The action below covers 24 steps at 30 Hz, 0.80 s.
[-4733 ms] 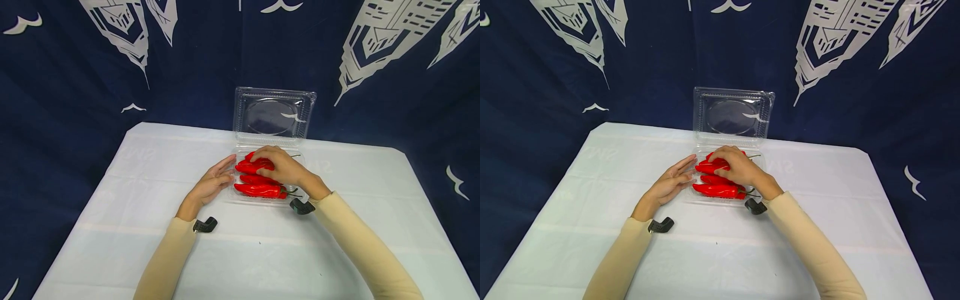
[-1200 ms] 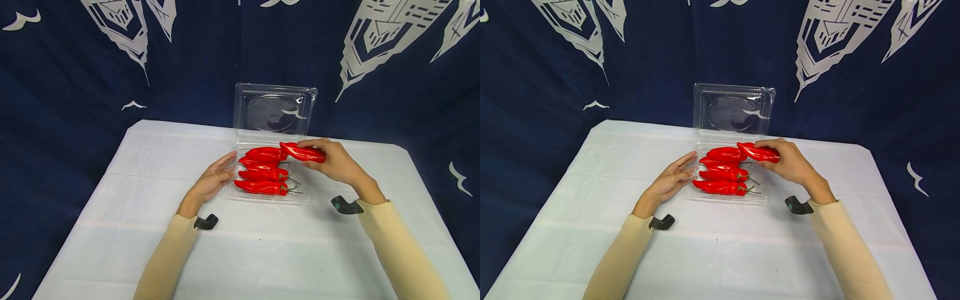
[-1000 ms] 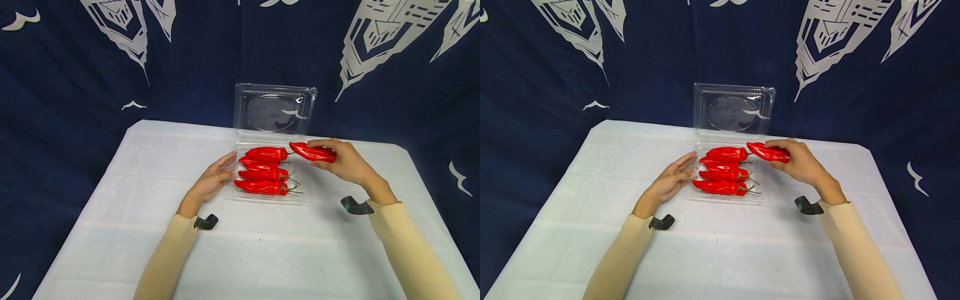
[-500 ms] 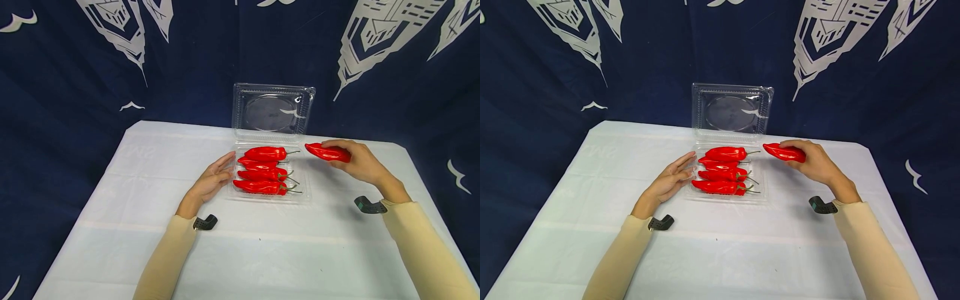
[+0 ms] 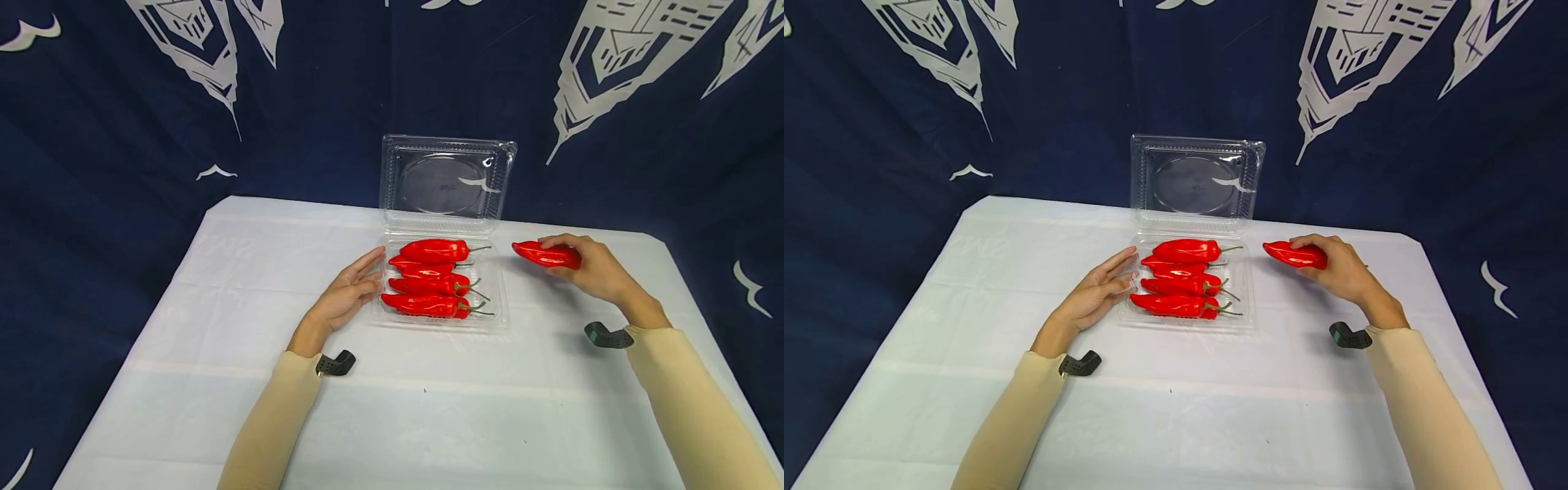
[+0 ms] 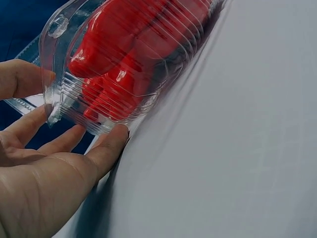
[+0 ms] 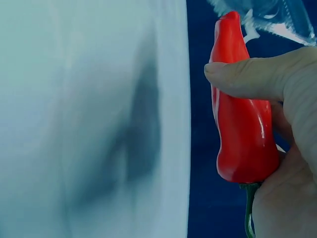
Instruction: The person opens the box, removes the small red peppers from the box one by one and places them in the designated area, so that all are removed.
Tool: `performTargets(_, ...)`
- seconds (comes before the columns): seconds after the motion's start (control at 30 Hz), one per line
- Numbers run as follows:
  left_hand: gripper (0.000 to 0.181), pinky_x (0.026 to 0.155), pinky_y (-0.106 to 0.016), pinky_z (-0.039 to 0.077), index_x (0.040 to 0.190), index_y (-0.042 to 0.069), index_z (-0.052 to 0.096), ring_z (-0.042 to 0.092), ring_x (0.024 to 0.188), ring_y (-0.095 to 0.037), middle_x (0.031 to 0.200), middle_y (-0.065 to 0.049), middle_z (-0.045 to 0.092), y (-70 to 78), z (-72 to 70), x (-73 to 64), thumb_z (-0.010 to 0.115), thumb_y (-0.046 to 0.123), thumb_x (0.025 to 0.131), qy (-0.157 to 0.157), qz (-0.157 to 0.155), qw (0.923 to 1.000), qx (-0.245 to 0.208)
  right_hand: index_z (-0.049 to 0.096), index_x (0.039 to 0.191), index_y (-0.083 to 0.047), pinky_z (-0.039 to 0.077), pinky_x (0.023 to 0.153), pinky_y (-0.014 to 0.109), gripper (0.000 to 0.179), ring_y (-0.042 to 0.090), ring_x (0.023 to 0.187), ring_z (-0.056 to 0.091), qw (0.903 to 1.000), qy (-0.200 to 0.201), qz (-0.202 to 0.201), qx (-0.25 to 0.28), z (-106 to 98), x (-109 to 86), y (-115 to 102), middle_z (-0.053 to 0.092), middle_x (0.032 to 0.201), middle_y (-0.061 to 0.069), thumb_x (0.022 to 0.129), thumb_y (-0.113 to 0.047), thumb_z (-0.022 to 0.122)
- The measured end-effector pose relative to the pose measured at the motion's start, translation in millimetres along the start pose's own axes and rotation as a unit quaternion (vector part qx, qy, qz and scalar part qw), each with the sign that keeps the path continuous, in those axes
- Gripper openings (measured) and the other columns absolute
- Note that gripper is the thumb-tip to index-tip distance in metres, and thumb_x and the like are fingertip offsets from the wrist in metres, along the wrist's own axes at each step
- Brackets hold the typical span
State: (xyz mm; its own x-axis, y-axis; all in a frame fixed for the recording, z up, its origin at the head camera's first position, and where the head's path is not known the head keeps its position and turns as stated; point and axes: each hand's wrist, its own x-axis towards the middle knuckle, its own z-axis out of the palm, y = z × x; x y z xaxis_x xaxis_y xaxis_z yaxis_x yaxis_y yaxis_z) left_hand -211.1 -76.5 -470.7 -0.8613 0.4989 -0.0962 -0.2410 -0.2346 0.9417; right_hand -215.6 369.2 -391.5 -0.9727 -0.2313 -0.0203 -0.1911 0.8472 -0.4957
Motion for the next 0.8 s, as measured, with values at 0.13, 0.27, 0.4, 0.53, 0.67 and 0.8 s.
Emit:
performTargets(0.13, 0.073, 0.12, -0.05, 0.025, 0.16, 0.016, 0.026, 0.022, 0.151, -0.035, 0.168, -0.007, 0.017, -0.5, 0.1, 0.0, 0.047, -0.009, 0.095, -0.001, 0.0, 1.0, -0.002, 0.059, 0.131, -0.007, 0.042, 0.099, 0.055, 0.047, 0.04, 0.115, 0.051, 0.9998, -0.013, 0.016, 0.01, 4, 0.2, 13, 0.056, 0.134, 0.024, 0.086, -0.003, 0.074)
performTargets(0.27, 0.073, 0.12, -0.05, 0.025, 0.16, 0.017, 0.026, 0.021, 0.152, -0.034, 0.168, -0.007, 0.016, -0.1, 0.0, -0.4, 0.047, -0.008, 0.095, 0.0, 0.0, 1.0, 0.0, 0.059, 0.129, -0.005, 0.042, 0.101, 0.057, 0.047, 0.039, 0.114, 0.053, 0.9995, -0.02, 0.018, 0.017, 10, 0.8, 20, 0.055, 0.133, 0.025, 0.086, -0.004, 0.076)
performTargets(0.4, 0.072, 0.121, -0.052, 0.024, 0.16, 0.015, 0.024, 0.022, 0.152, -0.034, 0.168, -0.008, 0.015, 1.5, -0.1, -1.3, 0.046, -0.008, 0.096, -0.002, 0.004, 1.0, 0.004, 0.058, 0.129, -0.004, 0.041, 0.104, 0.06, 0.046, 0.041, 0.115, 0.051, 0.9991, -0.026, 0.021, 0.028, 15, 2.9, 23, 0.053, 0.134, 0.026, 0.086, -0.004, 0.075)
performTargets(0.53, 0.072, 0.121, -0.051, 0.024, 0.16, 0.015, 0.024, 0.022, 0.152, -0.034, 0.168, -0.008, 0.016, 1.7, 0.3, -1.8, 0.046, -0.007, 0.096, -0.002, 0.003, 1.0, 0.003, 0.058, 0.129, -0.005, 0.039, 0.106, 0.063, 0.045, 0.043, 0.118, 0.048, 0.9986, -0.033, 0.025, 0.034, 19, 4.3, 26, 0.051, 0.136, 0.027, 0.087, -0.002, 0.074)
performTargets(0.67, 0.072, 0.121, -0.051, 0.025, 0.16, 0.016, 0.026, 0.023, 0.151, -0.034, 0.168, -0.007, 0.017, 1.9, 1.3, -2.1, 0.047, -0.007, 0.095, 0.002, -0.001, 1.0, 0.006, 0.058, 0.128, -0.005, 0.036, 0.108, 0.064, 0.044, 0.043, 0.12, 0.047, 0.9983, -0.037, 0.027, 0.035, 23, 5.6, 30, 0.05, 0.138, 0.027, 0.087, -0.001, 0.073)
performTargets(0.8, 0.073, 0.121, -0.051, 0.025, 0.16, 0.017, 0.026, 0.024, 0.151, -0.034, 0.168, -0.007, 0.017, 1.4, 1.6, -2.0, 0.048, -0.008, 0.095, 0.002, -0.001, 1.0, 0.004, 0.058, 0.128, -0.006, 0.034, 0.109, 0.065, 0.044, 0.044, 0.122, 0.046, 0.9986, -0.033, 0.025, 0.033, 27, 6.9, 33, 0.05, 0.138, 0.027, 0.087, -0.001, 0.074)
